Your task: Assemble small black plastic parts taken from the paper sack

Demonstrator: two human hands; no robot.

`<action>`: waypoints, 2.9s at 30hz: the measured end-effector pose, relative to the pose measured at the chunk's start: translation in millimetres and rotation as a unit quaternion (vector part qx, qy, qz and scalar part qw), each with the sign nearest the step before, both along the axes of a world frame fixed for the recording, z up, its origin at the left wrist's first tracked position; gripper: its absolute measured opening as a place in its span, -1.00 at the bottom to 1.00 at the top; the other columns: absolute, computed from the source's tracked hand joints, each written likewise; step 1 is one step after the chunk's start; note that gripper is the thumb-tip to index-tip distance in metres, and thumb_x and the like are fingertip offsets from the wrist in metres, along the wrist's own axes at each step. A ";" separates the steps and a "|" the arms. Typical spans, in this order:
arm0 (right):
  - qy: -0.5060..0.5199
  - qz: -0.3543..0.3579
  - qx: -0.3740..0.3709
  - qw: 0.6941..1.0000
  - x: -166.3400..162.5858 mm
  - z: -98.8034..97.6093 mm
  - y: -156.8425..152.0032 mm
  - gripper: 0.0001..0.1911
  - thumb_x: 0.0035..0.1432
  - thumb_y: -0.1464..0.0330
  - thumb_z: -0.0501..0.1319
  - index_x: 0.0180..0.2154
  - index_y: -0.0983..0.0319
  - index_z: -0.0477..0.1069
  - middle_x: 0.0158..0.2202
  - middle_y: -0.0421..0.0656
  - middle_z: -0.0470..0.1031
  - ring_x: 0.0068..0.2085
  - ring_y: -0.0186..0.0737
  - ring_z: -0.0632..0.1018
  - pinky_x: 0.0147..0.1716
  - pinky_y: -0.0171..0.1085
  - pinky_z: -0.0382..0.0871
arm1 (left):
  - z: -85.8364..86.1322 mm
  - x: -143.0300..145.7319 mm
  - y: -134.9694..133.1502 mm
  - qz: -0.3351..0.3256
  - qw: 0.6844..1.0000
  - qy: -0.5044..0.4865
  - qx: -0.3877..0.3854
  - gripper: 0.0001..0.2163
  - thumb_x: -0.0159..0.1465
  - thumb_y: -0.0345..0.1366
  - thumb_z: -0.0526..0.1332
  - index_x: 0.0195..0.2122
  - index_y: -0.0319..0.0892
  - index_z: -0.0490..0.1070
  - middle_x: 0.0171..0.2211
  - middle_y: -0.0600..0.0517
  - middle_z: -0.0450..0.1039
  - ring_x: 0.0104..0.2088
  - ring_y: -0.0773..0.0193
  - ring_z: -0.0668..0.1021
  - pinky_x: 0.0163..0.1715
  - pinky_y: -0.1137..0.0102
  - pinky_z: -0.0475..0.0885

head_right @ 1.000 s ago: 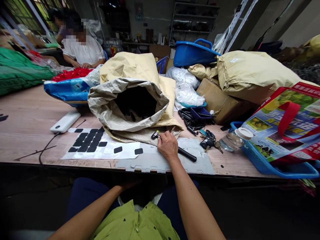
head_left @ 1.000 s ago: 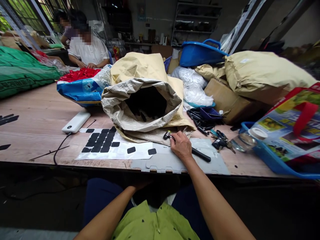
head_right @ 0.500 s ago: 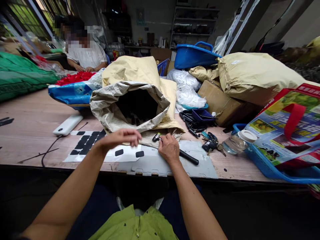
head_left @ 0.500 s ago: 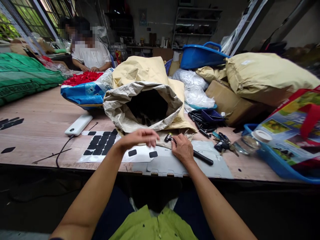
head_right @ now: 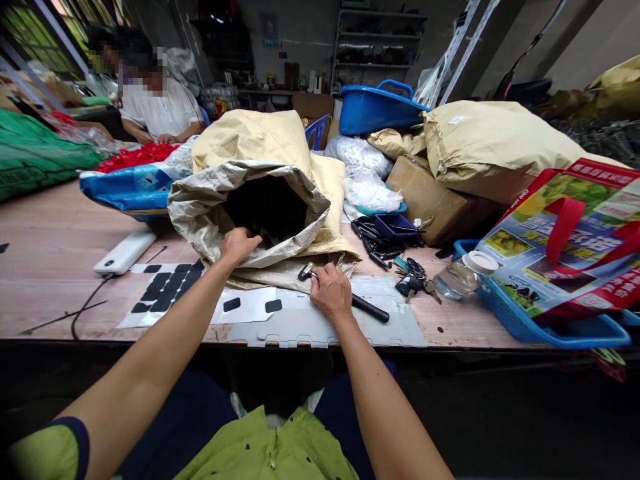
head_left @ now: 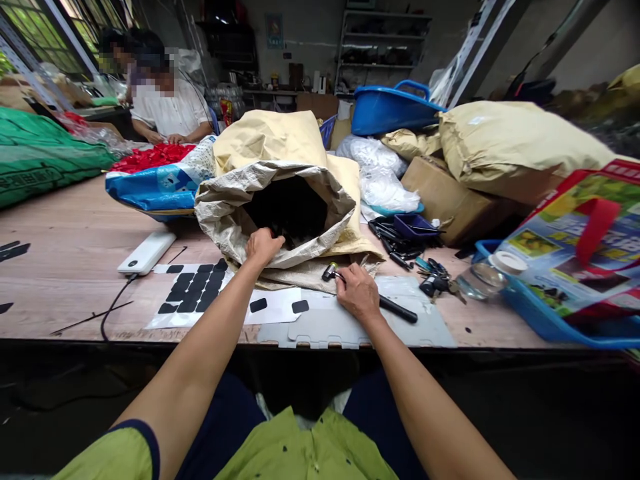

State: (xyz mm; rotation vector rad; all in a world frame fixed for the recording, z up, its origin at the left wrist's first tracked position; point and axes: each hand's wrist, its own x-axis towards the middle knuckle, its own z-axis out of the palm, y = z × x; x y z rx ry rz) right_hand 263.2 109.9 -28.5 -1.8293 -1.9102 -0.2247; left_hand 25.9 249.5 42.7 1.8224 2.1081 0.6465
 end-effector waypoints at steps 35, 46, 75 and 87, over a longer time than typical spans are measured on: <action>0.117 0.139 0.004 0.983 -55.2 40.9 -40.7 -0.67 0.43 0.32 0.01 0.05 0.18 0.48 -0.17 -0.07 0.52 -0.10 -0.18 0.52 -0.05 -0.27 0.37 | -74.5 -6.5 -104.9 -0.340 0.923 -0.173 0.052 -0.85 0.19 -0.18 0.41 -0.26 -0.10 0.62 -0.34 0.08 0.42 -0.30 0.27 0.49 -0.28 0.42 0.33; 0.076 0.107 0.003 0.991 -45.9 40.1 -46.1 -0.69 0.43 0.31 0.02 0.02 0.18 0.48 -0.18 -0.10 0.50 -0.11 -0.20 0.51 -0.10 -0.32 0.34 | -74.2 -5.4 -105.7 -0.328 0.927 -0.175 0.047 -0.83 0.18 -0.19 0.41 -0.21 -0.07 0.64 -0.33 0.08 0.44 -0.32 0.29 0.48 -0.31 0.42 0.33; 0.005 -0.008 0.021 1.000 -4.0 0.2 -14.8 -0.78 0.30 0.33 0.14 -0.07 0.16 0.49 -0.19 -0.09 0.45 -0.12 -0.11 0.39 -0.09 -0.22 0.24 | -61.1 -7.9 -114.1 -0.348 0.926 -0.142 0.042 -0.66 0.02 -0.42 0.32 -0.14 -0.09 0.60 -0.27 0.06 0.45 -0.23 0.20 0.52 -0.20 0.37 0.41; -0.012 -0.025 0.018 0.999 -5.7 -0.4 -13.4 -0.82 0.28 0.32 0.16 -0.14 0.17 0.51 -0.20 -0.09 0.45 -0.13 -0.11 0.39 -0.13 -0.23 0.22 | -34.6 -3.8 -149.2 -0.400 0.880 -0.256 0.025 -0.78 0.32 -0.18 0.25 -0.09 -0.10 0.57 -0.20 0.00 0.52 -0.21 0.21 0.51 -0.17 0.37 0.39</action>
